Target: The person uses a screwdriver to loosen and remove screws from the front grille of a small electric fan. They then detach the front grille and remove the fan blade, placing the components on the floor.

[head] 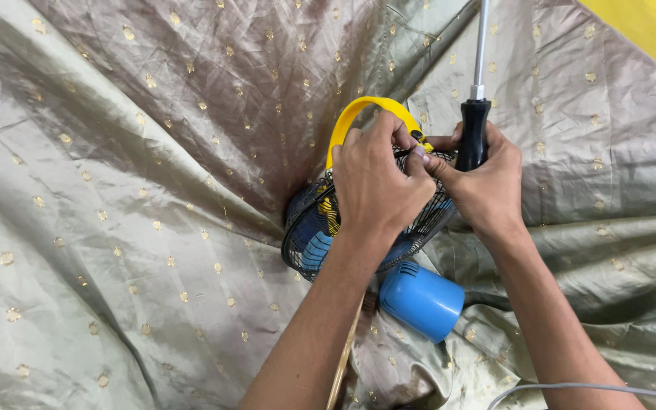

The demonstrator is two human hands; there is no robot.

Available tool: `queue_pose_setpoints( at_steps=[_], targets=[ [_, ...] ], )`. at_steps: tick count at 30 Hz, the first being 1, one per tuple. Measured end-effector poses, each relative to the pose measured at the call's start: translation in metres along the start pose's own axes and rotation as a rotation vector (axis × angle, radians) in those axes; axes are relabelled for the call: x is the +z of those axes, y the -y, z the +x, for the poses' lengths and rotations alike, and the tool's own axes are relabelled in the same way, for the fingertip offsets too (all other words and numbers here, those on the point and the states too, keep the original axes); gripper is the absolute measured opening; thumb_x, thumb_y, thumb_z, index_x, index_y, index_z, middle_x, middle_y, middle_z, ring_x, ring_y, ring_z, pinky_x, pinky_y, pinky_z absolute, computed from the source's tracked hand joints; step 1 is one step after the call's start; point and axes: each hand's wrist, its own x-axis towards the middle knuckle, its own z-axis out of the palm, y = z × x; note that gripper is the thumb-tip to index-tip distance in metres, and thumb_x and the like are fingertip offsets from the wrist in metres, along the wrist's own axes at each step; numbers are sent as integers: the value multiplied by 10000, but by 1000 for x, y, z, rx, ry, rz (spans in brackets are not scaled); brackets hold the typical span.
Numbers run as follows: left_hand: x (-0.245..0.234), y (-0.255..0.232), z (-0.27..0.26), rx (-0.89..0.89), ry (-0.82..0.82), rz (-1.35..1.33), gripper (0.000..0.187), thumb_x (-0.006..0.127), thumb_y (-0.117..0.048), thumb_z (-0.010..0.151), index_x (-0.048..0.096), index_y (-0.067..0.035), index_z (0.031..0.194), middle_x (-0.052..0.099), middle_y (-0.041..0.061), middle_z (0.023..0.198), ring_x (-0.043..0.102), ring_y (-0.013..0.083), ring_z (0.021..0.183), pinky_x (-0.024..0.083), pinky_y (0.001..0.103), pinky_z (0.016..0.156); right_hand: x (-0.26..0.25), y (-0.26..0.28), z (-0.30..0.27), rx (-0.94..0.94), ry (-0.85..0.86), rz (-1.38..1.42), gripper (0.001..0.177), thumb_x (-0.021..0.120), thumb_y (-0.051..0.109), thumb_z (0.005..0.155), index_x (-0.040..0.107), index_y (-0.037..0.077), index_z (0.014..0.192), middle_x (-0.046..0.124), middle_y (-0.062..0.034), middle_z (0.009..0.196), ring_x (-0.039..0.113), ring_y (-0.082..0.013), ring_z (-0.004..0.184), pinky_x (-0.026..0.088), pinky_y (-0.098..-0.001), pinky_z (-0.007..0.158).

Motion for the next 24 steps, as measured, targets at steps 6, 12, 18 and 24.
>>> queue_pose_setpoints(
  at_steps=[6,12,18,24],
  targets=[
    [-6,13,4,44,39,-118,371,839,-179,772,534,-106,971,690,-3,848,678,278,834,490,473,733,3,-8,-4,49,-44,105,404,895,86,827,544,70,1025,719,-54,971,637,-64,836,512,-231,670],
    [-2,15,2,72,20,-59,304,815,-92,777,541,-103,908,656,-1,794,638,274,774,473,463,702,-3,-2,0,-12,49,-40,393,896,116,853,558,56,1045,690,-2,998,554,-40,843,508,-216,736],
    [2,15,4,182,-67,-31,252,743,20,726,557,-98,848,641,20,796,618,296,799,459,467,725,-7,0,3,-50,144,-83,361,887,125,842,583,59,1025,578,37,900,497,-34,816,463,-218,720],
    [0,14,3,131,-48,-109,234,725,37,749,564,-94,857,646,11,795,621,269,776,464,448,714,-8,0,0,-12,129,-115,341,890,152,831,605,73,1000,578,59,884,501,-26,801,453,-207,710]
  ],
)
